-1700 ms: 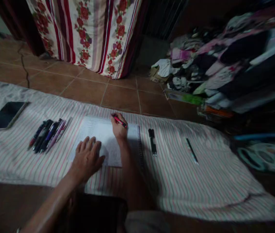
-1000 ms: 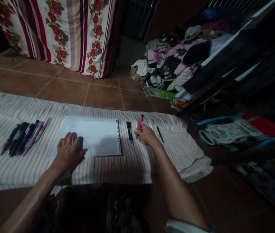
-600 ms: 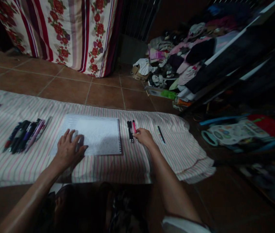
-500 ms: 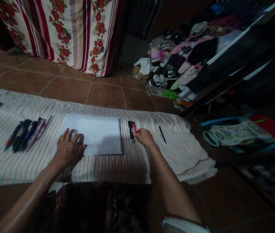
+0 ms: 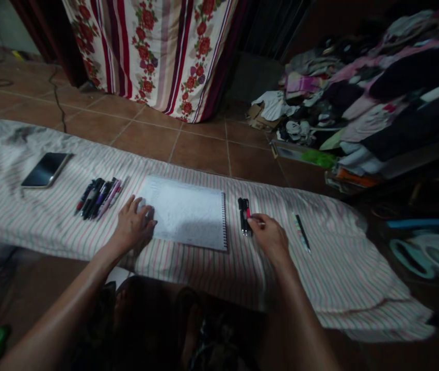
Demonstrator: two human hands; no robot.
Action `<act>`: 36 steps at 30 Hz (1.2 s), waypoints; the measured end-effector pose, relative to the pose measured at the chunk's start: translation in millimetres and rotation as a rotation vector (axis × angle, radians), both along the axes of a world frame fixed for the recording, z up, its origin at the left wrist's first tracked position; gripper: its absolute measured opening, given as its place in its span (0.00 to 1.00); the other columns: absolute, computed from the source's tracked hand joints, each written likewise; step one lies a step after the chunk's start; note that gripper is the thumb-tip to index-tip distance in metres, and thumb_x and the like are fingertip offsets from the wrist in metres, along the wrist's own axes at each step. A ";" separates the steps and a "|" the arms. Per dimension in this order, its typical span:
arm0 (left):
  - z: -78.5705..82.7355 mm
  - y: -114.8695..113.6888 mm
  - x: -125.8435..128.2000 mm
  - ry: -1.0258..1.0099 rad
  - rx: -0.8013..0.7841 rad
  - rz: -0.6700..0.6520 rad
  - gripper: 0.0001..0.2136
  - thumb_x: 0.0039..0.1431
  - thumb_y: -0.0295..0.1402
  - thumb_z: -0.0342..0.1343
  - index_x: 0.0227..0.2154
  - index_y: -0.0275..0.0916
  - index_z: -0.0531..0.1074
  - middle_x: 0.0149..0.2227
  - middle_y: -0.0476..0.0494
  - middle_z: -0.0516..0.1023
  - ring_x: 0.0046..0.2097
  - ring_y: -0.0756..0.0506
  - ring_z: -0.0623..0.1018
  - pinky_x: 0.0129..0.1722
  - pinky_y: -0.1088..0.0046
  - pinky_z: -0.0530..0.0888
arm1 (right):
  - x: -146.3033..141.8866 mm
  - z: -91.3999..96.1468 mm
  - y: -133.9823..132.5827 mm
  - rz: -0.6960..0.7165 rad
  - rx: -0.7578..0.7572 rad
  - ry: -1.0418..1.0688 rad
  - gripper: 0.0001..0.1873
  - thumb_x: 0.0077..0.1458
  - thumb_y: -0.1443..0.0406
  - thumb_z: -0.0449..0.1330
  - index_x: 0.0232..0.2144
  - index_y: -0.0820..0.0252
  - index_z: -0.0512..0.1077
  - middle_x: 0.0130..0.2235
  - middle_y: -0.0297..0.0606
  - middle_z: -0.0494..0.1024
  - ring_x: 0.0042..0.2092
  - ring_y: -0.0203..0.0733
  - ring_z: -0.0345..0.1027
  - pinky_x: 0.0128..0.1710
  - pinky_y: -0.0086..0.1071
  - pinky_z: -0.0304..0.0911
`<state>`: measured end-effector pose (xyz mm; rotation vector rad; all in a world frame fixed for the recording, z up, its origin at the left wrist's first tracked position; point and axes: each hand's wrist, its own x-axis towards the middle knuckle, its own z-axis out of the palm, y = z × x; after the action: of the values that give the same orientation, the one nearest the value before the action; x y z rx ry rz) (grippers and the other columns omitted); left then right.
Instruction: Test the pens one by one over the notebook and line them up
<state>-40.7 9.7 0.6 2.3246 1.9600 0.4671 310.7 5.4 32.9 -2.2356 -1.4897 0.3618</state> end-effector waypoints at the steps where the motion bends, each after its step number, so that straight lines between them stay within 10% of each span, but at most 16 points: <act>1: 0.6 1.3 -4.9 0.005 0.001 0.019 0.15 0.55 0.35 0.51 0.44 0.37 0.69 0.56 0.31 0.62 0.61 0.31 0.54 0.52 0.52 0.62 | -12.2 4.5 -5.5 -0.023 0.076 0.095 0.16 0.47 0.58 0.56 0.36 0.61 0.74 0.30 0.42 0.78 0.34 0.45 0.72 0.33 0.34 0.63; 8: 7.7 7.7 -47.9 0.050 0.032 0.216 0.14 0.56 0.33 0.46 0.40 0.34 0.73 0.49 0.30 0.67 0.52 0.33 0.64 0.45 0.56 0.66 | -121.9 22.9 -32.6 0.149 0.241 0.618 0.18 0.48 0.54 0.56 0.36 0.60 0.72 0.34 0.42 0.77 0.29 0.39 0.69 0.21 0.27 0.60; 14: 18.9 5.7 -78.2 0.049 0.040 0.408 0.17 0.58 0.34 0.42 0.40 0.33 0.74 0.43 0.30 0.70 0.46 0.35 0.66 0.43 0.60 0.66 | -180.7 -8.8 -33.8 0.377 0.091 0.672 0.14 0.51 0.57 0.55 0.35 0.60 0.72 0.36 0.41 0.78 0.33 0.40 0.71 0.32 0.32 0.66; 25: 34.4 3.6 -90.6 -0.053 -0.121 0.716 0.18 0.58 0.37 0.42 0.44 0.38 0.72 0.43 0.33 0.71 0.44 0.35 0.71 0.34 0.61 0.69 | -197.1 -36.0 -43.0 0.553 0.109 0.522 0.11 0.55 0.63 0.51 0.33 0.58 0.72 0.33 0.38 0.77 0.29 0.37 0.72 0.33 0.32 0.67; 36: 25.1 2.5 -105.0 0.055 -0.205 0.624 0.18 0.58 0.37 0.42 0.46 0.38 0.71 0.42 0.33 0.72 0.42 0.34 0.74 0.35 0.62 0.69 | -195.9 -41.1 -37.3 0.610 0.181 0.418 0.10 0.56 0.64 0.51 0.32 0.58 0.72 0.33 0.39 0.77 0.34 0.39 0.72 0.37 0.33 0.66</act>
<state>-145.7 12.1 25.7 1.5906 2.5998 0.2112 114.8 -32.0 -8.3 -1.4125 -1.8380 0.7848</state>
